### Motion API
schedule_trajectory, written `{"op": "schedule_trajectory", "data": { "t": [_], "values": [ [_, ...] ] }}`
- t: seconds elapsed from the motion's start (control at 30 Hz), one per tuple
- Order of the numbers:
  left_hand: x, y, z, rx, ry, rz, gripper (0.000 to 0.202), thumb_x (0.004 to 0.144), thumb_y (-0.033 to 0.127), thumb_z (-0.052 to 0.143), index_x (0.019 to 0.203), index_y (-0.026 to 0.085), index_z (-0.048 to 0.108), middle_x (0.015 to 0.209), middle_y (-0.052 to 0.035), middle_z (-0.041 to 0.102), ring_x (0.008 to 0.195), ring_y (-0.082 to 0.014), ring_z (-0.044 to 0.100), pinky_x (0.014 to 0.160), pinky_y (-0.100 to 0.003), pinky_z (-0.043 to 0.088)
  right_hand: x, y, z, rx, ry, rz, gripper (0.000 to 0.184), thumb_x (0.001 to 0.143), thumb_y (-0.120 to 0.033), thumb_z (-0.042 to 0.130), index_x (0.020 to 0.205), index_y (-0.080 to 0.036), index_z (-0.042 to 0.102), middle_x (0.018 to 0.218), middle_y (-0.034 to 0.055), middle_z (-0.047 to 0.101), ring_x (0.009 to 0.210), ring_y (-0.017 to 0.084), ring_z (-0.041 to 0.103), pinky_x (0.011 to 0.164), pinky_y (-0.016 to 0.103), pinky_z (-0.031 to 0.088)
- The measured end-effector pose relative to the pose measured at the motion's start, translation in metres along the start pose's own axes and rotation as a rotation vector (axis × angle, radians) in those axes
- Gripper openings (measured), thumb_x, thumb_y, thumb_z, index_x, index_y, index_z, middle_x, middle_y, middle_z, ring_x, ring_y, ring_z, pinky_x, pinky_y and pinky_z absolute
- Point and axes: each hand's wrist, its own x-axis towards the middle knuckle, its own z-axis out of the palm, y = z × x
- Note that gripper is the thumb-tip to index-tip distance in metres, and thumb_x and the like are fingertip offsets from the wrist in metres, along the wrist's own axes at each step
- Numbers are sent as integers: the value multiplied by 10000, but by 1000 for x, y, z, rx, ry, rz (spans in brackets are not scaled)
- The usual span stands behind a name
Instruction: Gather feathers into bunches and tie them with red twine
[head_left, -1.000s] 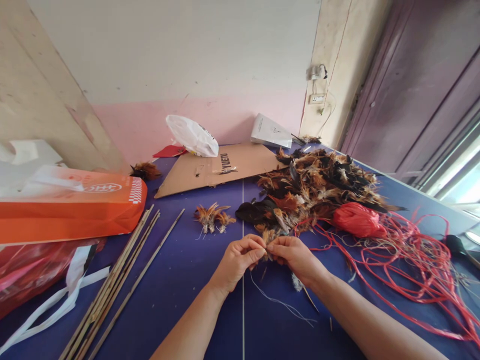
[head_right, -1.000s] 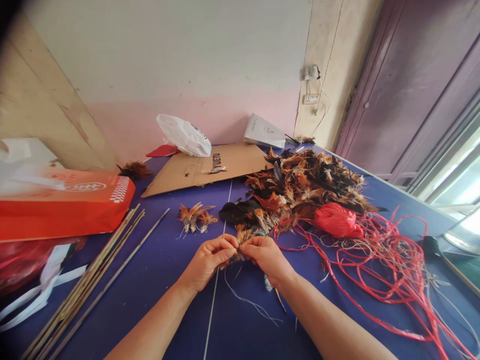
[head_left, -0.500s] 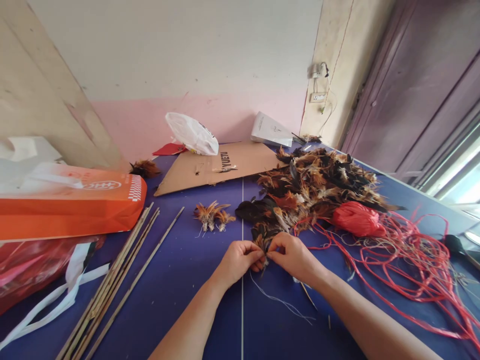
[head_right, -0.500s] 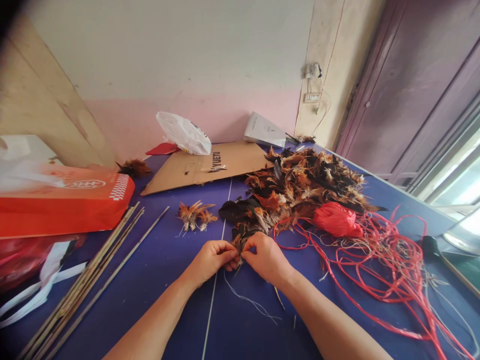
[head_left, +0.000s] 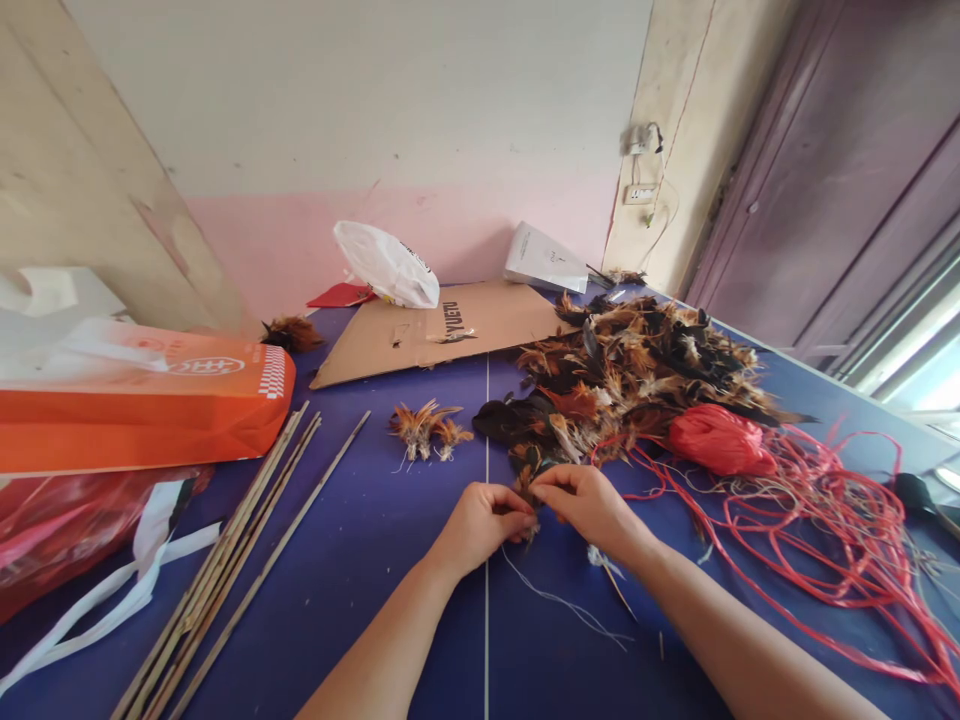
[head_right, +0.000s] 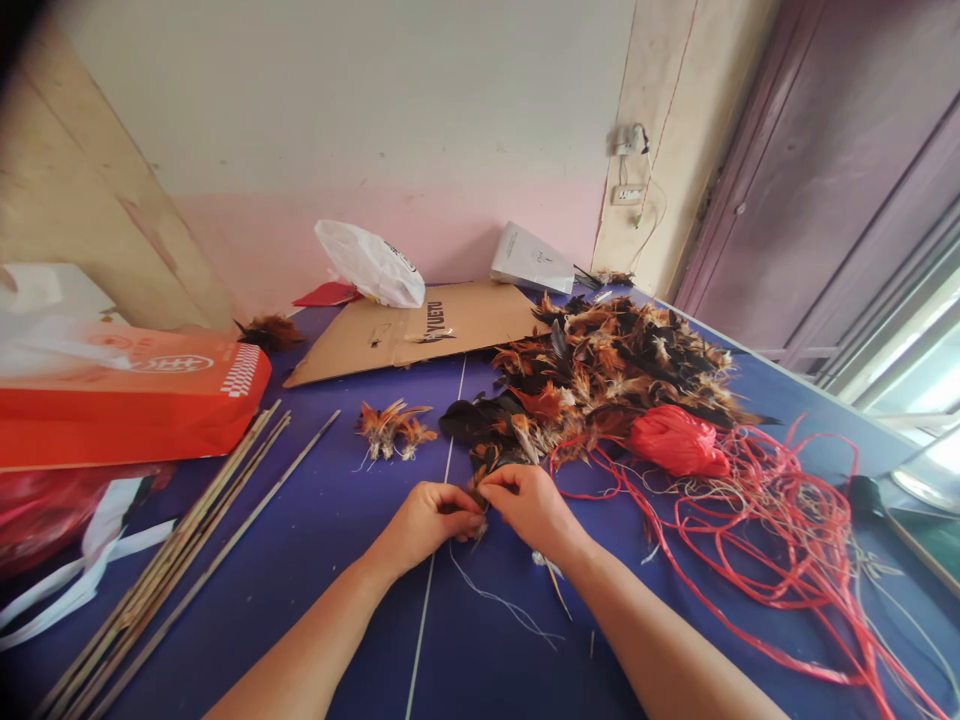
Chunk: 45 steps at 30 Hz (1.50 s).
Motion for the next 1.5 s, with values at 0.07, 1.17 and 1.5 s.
{"op": "schedule_trajectory", "data": {
  "t": [0.07, 1.17, 1.5],
  "values": [
    [0, 1, -1, -19, 10, 1, 212, 598, 320, 689, 655, 121, 644, 579, -31, 633, 496, -110, 546, 534, -242, 455, 0, 2, -6, -26, 17, -25, 166, 695, -251, 546, 790, -180, 662, 620, 2, 597, 523, 109, 478, 492, 218, 355],
    [0, 2, -4, -102, 52, -64, 130, 569, 181, 684, 661, 121, 615, 547, 2, 597, 490, -90, 531, 528, -224, 441, -9, -1, 0, -138, -22, -215, 119, 698, -172, 507, 715, -183, 625, 746, 15, 621, 590, 105, 535, 537, 209, 389],
    [-4, 5, -4, 289, 24, 165, 80, 654, 149, 583, 689, 155, 655, 644, -3, 649, 601, -125, 572, 578, -216, 421, -8, 7, 10, -80, -164, -222, 253, 711, -82, 399, 862, -177, 578, 737, -6, 625, 562, 83, 572, 558, 188, 436]
  ]
}}
